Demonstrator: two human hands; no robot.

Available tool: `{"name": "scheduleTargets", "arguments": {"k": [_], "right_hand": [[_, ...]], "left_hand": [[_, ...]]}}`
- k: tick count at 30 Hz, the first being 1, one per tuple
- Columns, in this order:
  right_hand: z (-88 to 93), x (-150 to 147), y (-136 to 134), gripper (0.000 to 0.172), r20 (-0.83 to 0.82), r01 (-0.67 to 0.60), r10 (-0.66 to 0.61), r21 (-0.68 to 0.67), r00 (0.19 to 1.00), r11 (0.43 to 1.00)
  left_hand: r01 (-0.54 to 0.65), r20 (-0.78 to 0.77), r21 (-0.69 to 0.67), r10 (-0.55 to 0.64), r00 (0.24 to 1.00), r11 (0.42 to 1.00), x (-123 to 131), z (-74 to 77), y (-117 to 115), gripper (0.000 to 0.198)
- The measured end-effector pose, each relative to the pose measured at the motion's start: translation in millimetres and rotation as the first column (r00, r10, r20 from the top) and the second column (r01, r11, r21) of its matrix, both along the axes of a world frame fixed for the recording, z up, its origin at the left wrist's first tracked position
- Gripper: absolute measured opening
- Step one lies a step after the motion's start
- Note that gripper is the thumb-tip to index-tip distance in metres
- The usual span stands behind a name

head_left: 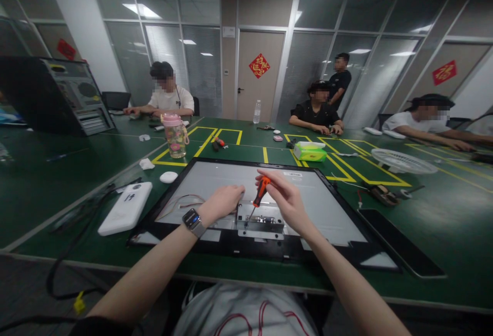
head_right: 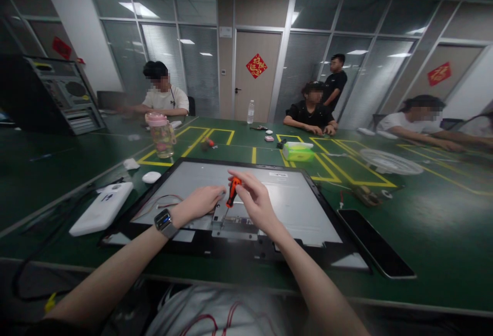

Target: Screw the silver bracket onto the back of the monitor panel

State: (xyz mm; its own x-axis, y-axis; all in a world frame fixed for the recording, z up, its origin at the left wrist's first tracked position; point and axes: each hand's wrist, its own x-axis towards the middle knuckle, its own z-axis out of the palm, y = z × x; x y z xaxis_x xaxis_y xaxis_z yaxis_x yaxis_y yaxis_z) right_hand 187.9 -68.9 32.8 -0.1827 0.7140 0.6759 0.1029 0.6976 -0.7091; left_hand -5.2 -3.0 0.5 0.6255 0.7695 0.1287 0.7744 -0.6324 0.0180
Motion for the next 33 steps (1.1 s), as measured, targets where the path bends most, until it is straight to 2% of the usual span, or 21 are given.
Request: {"name": "scheduleTargets", "arguments": {"k": [2, 3, 7, 12, 17, 22, 29, 33], "right_hand": [[0.4, 0.4, 0.3, 0.032, -0.021, -0.071, 0.070, -0.044, 0.997, 0.997], [0.3, 0.3, 0.7, 0.031, -0.030, -0.062, 0.061, -0.044, 0.998, 0.997], [0.3, 0.5, 1.7, 0.024, -0.024, 0.086, -0.085, 0.042, 0.996, 0.995], [1.3, 0.5, -0.2, 0.035, 0.000, -0.062, 0.062, -0.027, 0.998, 0.998], [-1.2, -1.4, 0.5, 0.028, -0.013, 0.052, -0.051, 0.015, 0.999, 0.999], [1.9, -0.9, -1.7, 0.032, -0.018, -0.112, 0.110, -0.089, 0.994, 0.990], [0.5, -1.8, 2.4, 0.022, -0.107, -0.053, 0.045, -0.077, 0.993, 0.996], [1.9, -0.6, 3.3, 0.026, -0.134, -0.129, 0.110, -0.142, 0.985, 0.981]], "left_hand": [[0.005, 0.003, 0.004, -0.005, 1.000, 1.000, -0.2, -0.2, 0.3, 0.021], [0.007, 0.006, 0.007, -0.008, 1.000, 1.000, -0.3, -0.4, 0.4, 0.021], [0.015, 0.015, 0.016, -0.016, 1.000, 1.000, -1.3, -2.1, 0.8, 0.021], [0.014, 0.023, 0.015, -0.014, 1.000, 1.000, -1.7, -3.4, 1.1, 0.023], [0.019, 0.033, 0.009, -0.019, 0.999, 1.000, -1.6, -3.2, 1.1, 0.024], [0.020, 0.045, 0.001, -0.020, 0.999, 1.000, -2.1, -4.0, 2.6, 0.025], [0.017, 0.054, -0.010, -0.017, 0.998, 1.000, -1.5, -3.2, 2.8, 0.024], [0.018, 0.068, -0.021, -0.017, 0.998, 1.000, -1.1, -1.3, 2.0, 0.024]]}}
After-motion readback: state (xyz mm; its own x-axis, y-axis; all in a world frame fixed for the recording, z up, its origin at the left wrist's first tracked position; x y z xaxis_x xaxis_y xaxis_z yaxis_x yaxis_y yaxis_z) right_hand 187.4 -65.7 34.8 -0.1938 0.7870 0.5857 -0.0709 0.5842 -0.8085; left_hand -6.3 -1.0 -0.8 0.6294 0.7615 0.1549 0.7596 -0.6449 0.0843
